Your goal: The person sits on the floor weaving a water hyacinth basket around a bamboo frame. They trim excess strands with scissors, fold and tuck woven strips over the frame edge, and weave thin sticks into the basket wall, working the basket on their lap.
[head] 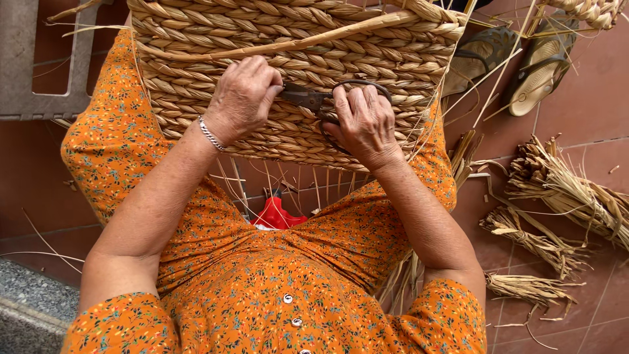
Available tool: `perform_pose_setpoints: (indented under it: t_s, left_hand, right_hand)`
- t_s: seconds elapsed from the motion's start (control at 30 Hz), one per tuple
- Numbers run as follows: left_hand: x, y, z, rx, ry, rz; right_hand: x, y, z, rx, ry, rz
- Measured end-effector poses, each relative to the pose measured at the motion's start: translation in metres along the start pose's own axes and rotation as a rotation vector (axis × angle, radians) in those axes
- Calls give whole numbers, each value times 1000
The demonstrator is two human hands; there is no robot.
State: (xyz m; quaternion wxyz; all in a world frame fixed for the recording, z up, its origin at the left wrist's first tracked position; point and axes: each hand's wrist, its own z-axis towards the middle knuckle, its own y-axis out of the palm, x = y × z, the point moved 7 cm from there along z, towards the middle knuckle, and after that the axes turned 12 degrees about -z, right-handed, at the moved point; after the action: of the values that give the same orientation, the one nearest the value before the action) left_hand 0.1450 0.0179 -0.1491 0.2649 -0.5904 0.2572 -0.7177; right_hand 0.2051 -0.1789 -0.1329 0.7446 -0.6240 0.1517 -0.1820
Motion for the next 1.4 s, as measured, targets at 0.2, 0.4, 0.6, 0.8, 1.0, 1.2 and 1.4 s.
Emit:
perform_pose_setpoints:
  t_s: [0.2, 0.4, 0.6, 0.8, 1.0, 1.2, 1.4]
  left_hand:
    - [-4, -37, -22, 164, -43, -200]
    - [-13, -51, -44, 175, -155, -243]
    - [-22, -53, -48, 204, -174, -252]
    - [-24, -46, -47, 195, -197, -272]
    - [-26, -44, -46, 196, -194, -285]
    - [-38, -41, -50, 204, -208, -246]
    - [-51, -42, -32, 239, -35, 102]
  right_hand:
    - [0, 14, -5, -61, -29, 29]
    - [1, 25, -9, -98, -68, 10]
    - [0, 16, -2, -95, -38, -33]
    - [-5, 9, 4, -107, 40, -82]
    - [-8, 22, -2, -97, 16, -43]
    - [-5, 40, -7, -160, -19, -10]
    - [7, 21, -9, -96, 131, 178]
